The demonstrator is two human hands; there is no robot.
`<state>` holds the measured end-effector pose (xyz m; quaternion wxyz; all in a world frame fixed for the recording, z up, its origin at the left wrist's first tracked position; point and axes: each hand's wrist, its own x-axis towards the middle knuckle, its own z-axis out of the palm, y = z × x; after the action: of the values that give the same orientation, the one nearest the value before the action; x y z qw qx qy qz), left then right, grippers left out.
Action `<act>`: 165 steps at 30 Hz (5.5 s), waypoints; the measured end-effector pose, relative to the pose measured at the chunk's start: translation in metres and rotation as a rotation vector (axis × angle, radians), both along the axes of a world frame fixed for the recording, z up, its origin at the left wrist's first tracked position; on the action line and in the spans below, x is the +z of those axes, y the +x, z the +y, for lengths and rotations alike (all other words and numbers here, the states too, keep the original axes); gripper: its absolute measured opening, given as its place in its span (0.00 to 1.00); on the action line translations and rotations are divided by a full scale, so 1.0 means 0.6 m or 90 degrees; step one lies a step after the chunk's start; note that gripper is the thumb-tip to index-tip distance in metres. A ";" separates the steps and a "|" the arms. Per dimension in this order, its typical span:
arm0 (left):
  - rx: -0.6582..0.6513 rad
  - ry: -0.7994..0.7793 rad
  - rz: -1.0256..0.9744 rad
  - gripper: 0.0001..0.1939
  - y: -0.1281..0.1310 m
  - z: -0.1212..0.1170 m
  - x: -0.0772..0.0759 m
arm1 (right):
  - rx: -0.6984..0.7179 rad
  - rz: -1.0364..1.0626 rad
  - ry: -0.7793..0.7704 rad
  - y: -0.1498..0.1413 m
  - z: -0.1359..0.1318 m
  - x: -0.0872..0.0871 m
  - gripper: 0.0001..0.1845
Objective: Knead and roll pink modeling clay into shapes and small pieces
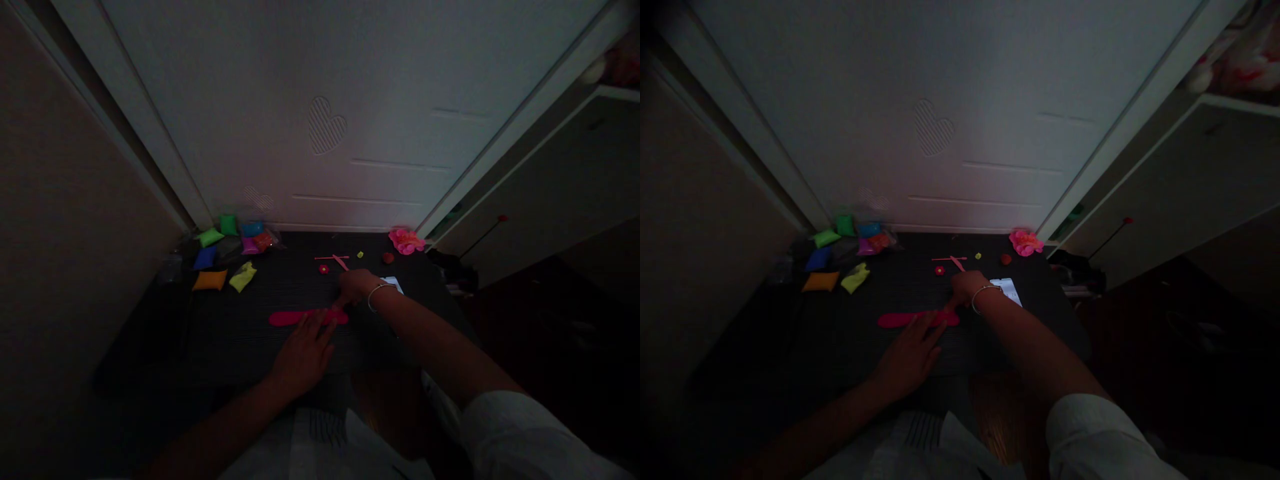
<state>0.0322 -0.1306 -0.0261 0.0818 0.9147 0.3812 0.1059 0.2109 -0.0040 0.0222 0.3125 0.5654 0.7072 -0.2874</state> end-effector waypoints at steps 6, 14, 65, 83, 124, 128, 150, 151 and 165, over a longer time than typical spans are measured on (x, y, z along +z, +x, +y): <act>0.002 0.013 -0.020 0.23 0.000 -0.002 -0.001 | 0.033 0.020 -0.032 -0.001 0.005 0.007 0.37; -0.003 -0.010 -0.016 0.24 0.001 -0.002 0.000 | 0.106 -0.004 0.132 -0.021 0.001 0.004 0.39; 0.037 0.043 -0.021 0.22 -0.002 -0.012 -0.012 | 0.154 0.003 0.154 -0.067 0.010 0.002 0.40; 0.042 0.025 -0.021 0.22 -0.002 -0.012 -0.007 | 0.177 0.038 0.101 -0.084 0.016 0.011 0.44; 0.068 0.115 0.017 0.25 -0.050 -0.034 -0.021 | 0.206 0.088 0.111 -0.120 0.004 0.027 0.37; 0.063 0.108 0.024 0.25 -0.057 -0.033 -0.021 | 0.228 0.090 0.180 -0.128 -0.001 0.013 0.39; 0.062 0.108 0.033 0.24 -0.051 -0.033 -0.023 | 0.222 0.107 0.141 -0.145 0.001 0.011 0.39; 0.061 0.109 0.034 0.24 -0.051 -0.033 -0.022 | 0.227 0.105 0.148 -0.146 0.001 0.010 0.40; 0.046 0.086 0.033 0.24 -0.055 -0.031 -0.017 | 0.244 0.118 0.202 -0.164 0.001 0.008 0.39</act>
<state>-0.0008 -0.1493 -0.0365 0.0061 0.9063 0.4079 0.1107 0.1122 -0.0035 0.0267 0.2022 0.4341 0.8634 -0.1589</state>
